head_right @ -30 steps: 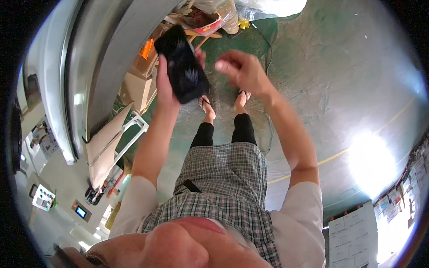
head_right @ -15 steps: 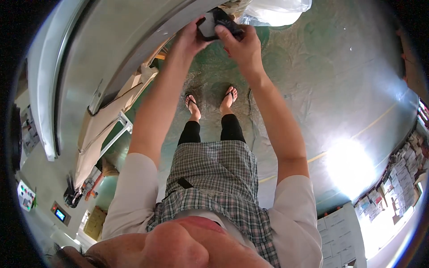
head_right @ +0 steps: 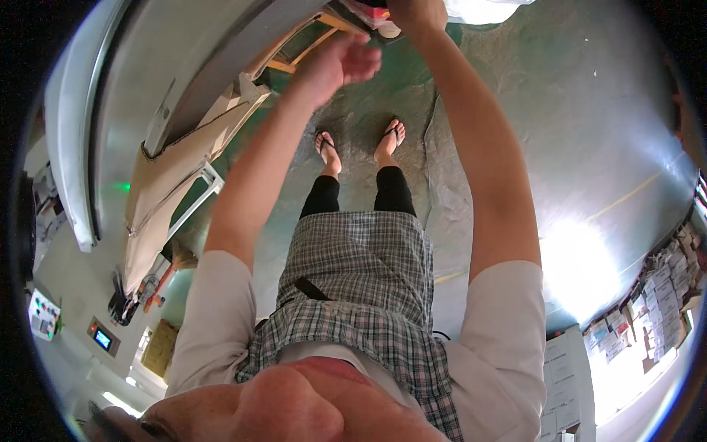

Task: Stacking and aligning large sheets of paper or tissue from a processing machine in a paper mill.

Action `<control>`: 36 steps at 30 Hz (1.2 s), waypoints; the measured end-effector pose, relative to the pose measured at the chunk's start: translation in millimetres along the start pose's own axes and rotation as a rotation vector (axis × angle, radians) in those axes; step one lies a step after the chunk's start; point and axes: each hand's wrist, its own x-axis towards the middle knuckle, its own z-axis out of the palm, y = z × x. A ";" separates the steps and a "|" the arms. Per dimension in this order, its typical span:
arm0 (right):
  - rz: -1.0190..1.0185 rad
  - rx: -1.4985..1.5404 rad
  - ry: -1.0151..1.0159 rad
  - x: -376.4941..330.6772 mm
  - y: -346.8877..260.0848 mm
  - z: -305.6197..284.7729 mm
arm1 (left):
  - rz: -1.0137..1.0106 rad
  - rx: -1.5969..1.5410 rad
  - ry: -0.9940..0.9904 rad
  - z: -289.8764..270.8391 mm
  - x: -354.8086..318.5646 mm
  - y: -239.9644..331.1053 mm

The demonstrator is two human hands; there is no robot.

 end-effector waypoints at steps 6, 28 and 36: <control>0.075 0.358 -0.209 -48.6 -83.2 -5.9 | -0.267 -0.098 0.327 -99.8 -140.4 -98.4; 0.098 1.254 -0.366 -147.4 -71.6 251.0 | -0.337 -0.292 0.623 -189.0 -316.6 -187.9; -0.043 1.193 -0.507 -116.5 -128.2 223.3 | -0.077 -0.161 0.513 -148.7 -338.3 -100.6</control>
